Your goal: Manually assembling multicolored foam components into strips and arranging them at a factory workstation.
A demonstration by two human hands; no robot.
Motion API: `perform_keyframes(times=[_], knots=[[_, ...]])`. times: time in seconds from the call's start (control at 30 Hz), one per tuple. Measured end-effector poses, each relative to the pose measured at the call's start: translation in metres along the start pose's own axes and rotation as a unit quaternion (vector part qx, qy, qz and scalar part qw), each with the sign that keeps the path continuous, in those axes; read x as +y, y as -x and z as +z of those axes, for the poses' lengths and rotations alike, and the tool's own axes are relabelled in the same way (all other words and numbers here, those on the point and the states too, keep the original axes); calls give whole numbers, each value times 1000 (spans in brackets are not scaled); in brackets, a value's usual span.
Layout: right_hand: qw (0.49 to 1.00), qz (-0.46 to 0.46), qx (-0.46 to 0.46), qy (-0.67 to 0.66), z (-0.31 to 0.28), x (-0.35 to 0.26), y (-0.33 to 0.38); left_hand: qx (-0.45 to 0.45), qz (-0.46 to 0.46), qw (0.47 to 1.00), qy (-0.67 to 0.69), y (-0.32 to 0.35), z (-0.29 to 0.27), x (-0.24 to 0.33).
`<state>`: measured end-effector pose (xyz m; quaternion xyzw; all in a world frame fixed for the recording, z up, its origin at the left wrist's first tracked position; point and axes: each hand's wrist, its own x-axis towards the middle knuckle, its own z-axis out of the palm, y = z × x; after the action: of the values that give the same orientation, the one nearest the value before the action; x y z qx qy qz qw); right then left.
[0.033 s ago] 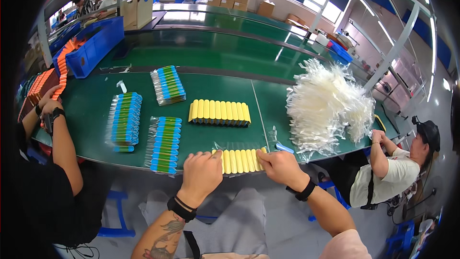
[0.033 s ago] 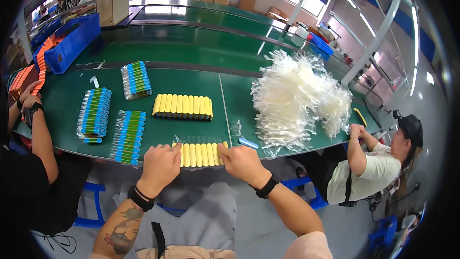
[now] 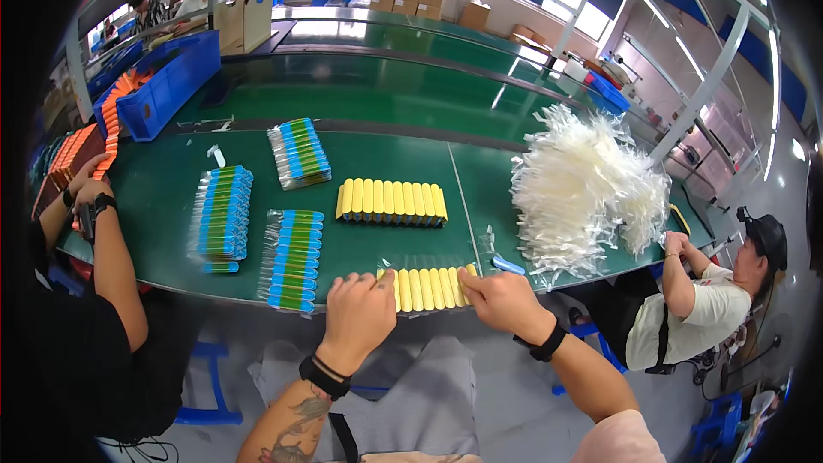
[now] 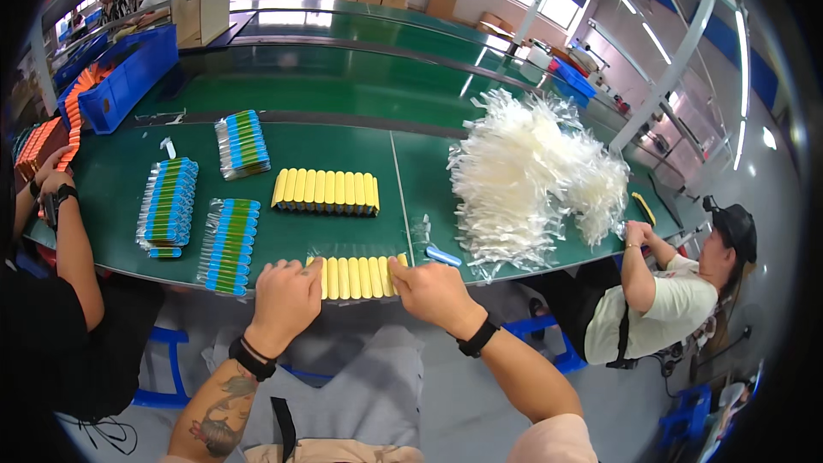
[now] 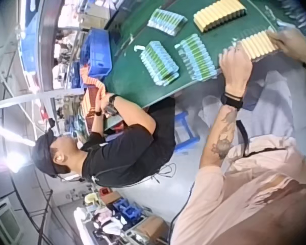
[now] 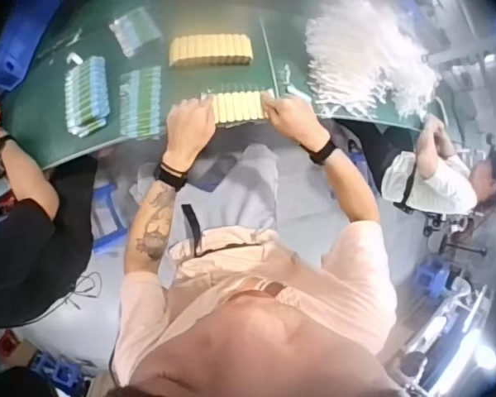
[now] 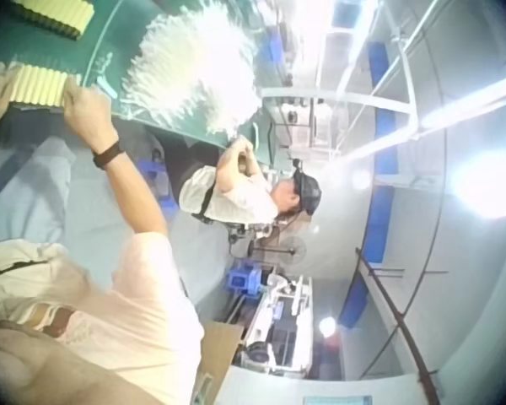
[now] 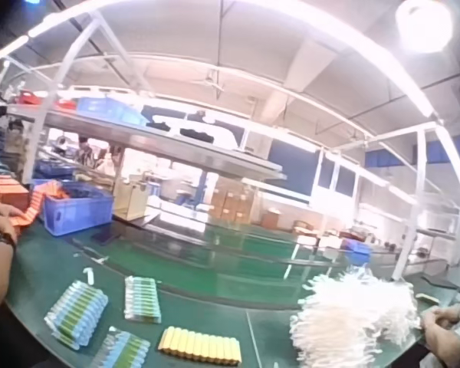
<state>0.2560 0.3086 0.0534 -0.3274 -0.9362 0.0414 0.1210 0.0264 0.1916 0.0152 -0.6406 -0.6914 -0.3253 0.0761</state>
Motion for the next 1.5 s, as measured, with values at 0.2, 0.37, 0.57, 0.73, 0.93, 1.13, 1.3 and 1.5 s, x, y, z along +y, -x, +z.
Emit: perform_keyframes(times=[0.2, 0.37, 0.57, 0.73, 0.93, 1.13, 1.3, 1.5], knots=[[997, 48, 57, 2, -27, 30, 1, -16, 0, 1000, 27, -5, 1, -4], [990, 47, 127, 47, 3, 76, 18, -3, -56, 978, 203, -27, -12, -4], [992, 110, 55, -14, -19, 53, -3, 62, -115, 924, 360, -26, 7, -10], [998, -63, -6, -22, -24, 8, -55, 105, -114, 919, 363, -17, 4, -18], [975, -194, -104, -21, -1, -40, -118, 135, -173, 878, 426, -23, 4, -15], [959, -258, -82, -84, 11, -64, -140, 145, -199, 875, 418, -20, 8, -23], [966, -213, -145, -32, -16, -3, -113, 111, -194, 879, 421, -19, -3, -22], [976, -176, -131, -12, -20, 13, -99, 109, -207, 874, 427, -24, 0, -17]])
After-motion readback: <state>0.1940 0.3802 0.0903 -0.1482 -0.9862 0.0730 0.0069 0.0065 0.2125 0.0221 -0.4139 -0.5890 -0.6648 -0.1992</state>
